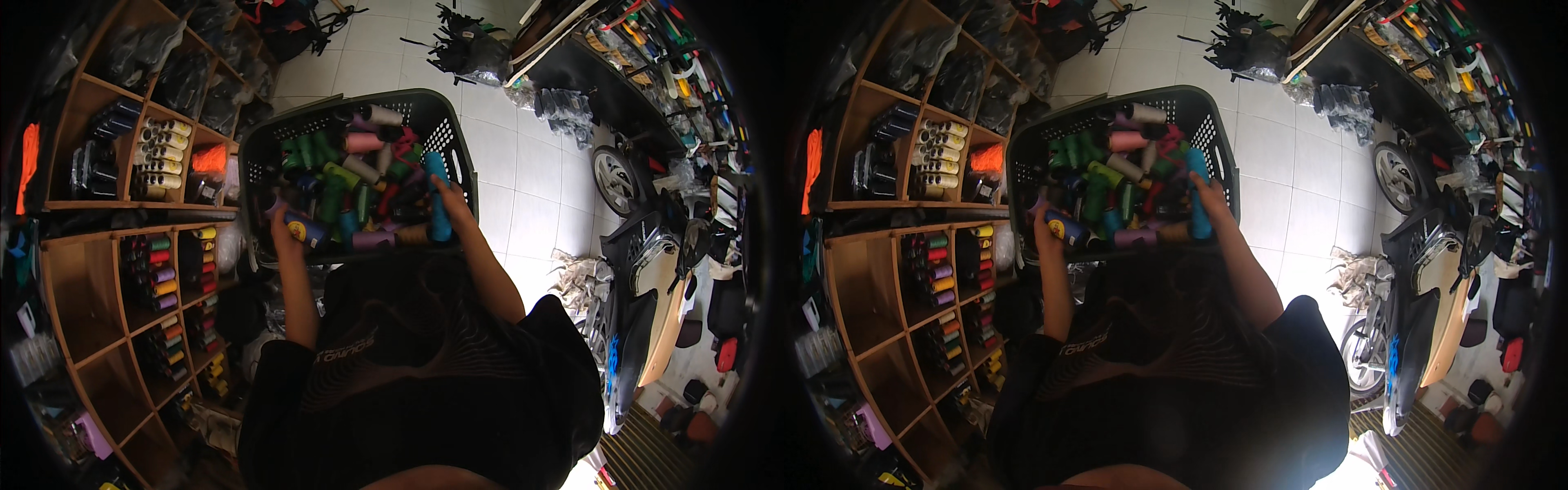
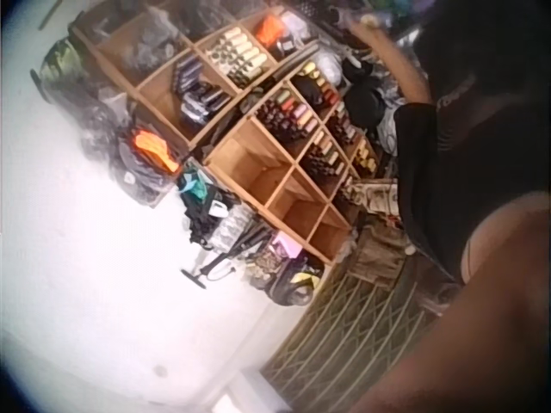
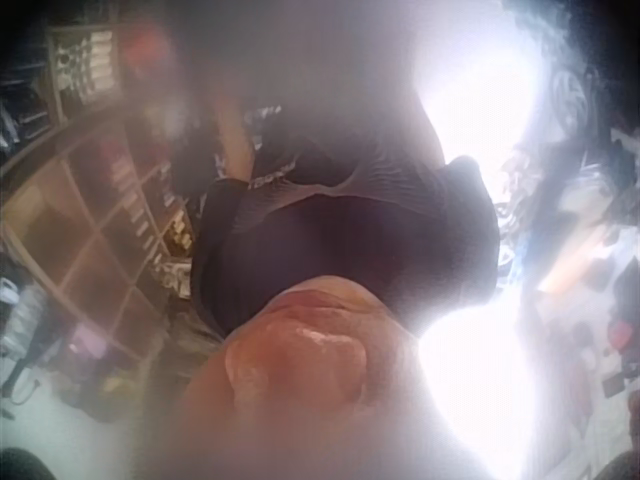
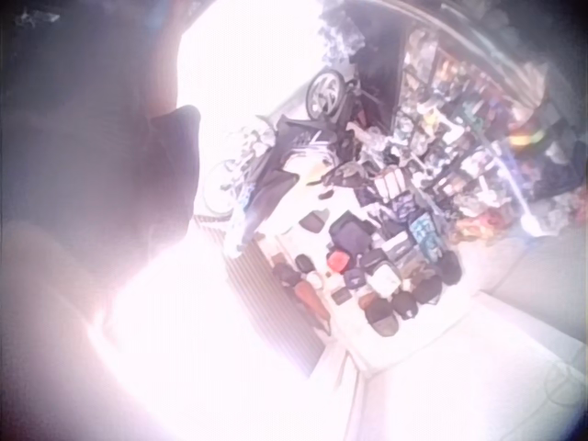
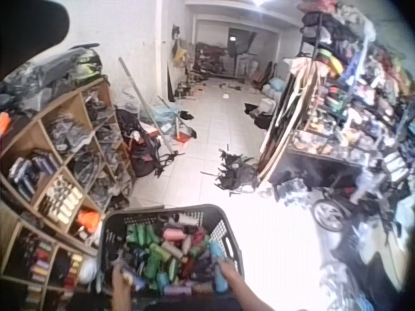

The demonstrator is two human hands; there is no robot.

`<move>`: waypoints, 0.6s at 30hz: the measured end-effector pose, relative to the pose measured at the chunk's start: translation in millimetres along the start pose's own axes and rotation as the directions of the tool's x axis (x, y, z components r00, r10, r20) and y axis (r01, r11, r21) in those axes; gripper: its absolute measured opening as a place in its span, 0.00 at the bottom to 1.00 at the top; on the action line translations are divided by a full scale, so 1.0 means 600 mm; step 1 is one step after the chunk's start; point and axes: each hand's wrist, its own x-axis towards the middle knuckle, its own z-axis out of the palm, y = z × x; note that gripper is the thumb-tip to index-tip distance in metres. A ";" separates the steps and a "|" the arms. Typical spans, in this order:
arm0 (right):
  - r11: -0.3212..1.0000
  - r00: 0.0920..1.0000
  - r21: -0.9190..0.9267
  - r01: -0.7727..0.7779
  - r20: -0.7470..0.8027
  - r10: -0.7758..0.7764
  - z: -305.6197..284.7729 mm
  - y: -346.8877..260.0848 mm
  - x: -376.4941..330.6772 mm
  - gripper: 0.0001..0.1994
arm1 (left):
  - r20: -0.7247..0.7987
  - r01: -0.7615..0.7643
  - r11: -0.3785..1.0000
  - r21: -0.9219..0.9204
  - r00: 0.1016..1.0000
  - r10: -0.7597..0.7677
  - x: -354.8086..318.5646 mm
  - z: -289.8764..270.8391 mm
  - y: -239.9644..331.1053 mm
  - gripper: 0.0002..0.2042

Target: The person picks up thread spools from a basket and places them onto wooden shelves. They handle spools of various colors, arranging them in rows on the shelves.

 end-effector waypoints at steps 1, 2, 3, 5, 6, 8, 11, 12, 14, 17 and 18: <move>0.998 0.999 -0.063 0.019 -0.046 -0.022 -0.004 0.008 0.009 0.33 | -0.007 -0.047 0.990 0.136 0.999 0.048 -0.004 0.017 -0.004 0.23; 0.967 0.989 -0.252 0.042 -0.128 -0.076 -0.005 0.010 0.011 0.33 | -0.009 -0.094 0.959 0.268 0.995 0.100 -0.022 0.043 -0.005 0.27; 0.900 0.970 -0.434 0.044 -0.198 -0.143 -0.002 0.014 0.012 0.33 | -0.003 -0.139 0.908 0.395 0.988 0.153 -0.031 0.061 -0.006 0.31; 0.727 0.909 -0.679 0.103 -0.232 -0.346 0.023 0.010 0.004 0.31 | 0.080 -0.239 0.548 0.801 0.951 0.297 -0.008 0.025 -0.024 0.38; 0.643 0.856 -0.750 0.156 -0.222 -0.467 0.038 0.008 -0.004 0.31 | 0.147 -0.255 0.298 0.920 0.929 0.340 0.004 0.012 -0.031 0.42; 0.438 0.749 -0.862 0.255 -0.110 -0.653 0.060 0.000 -0.011 0.30 | 0.277 -0.321 0.283 0.904 0.943 0.183 -0.016 0.024 -0.032 0.45; 0.217 0.756 -0.885 0.411 0.198 -0.624 0.110 -0.041 -0.035 0.25 | 0.500 -0.529 0.137 0.838 0.843 0.199 -0.061 0.019 -0.040 0.39; 0.203 0.790 -0.854 0.479 0.318 -0.525 0.131 -0.038 -0.026 0.23 | 0.549 -0.561 0.012 0.828 0.814 0.187 -0.078 0.016 -0.040 0.36; 0.209 0.795 -0.777 0.594 0.528 -0.299 0.165 -0.010 0.006 0.18 | 0.648 -0.611 -0.236 0.756 0.751 0.132 -0.112 0.020 -0.033 0.31; -0.109 0.741 -0.734 0.671 0.669 0.057 0.215 0.080 0.073 0.12 | 0.634 -0.576 -0.295 0.762 0.755 0.164 -0.171 0.050 -0.027 0.26; -0.173 0.709 -0.689 0.704 0.695 0.117 0.224 0.088 0.080 0.13 | 0.597 -0.538 -0.289 0.792 0.782 0.180 -0.183 0.052 -0.030 0.26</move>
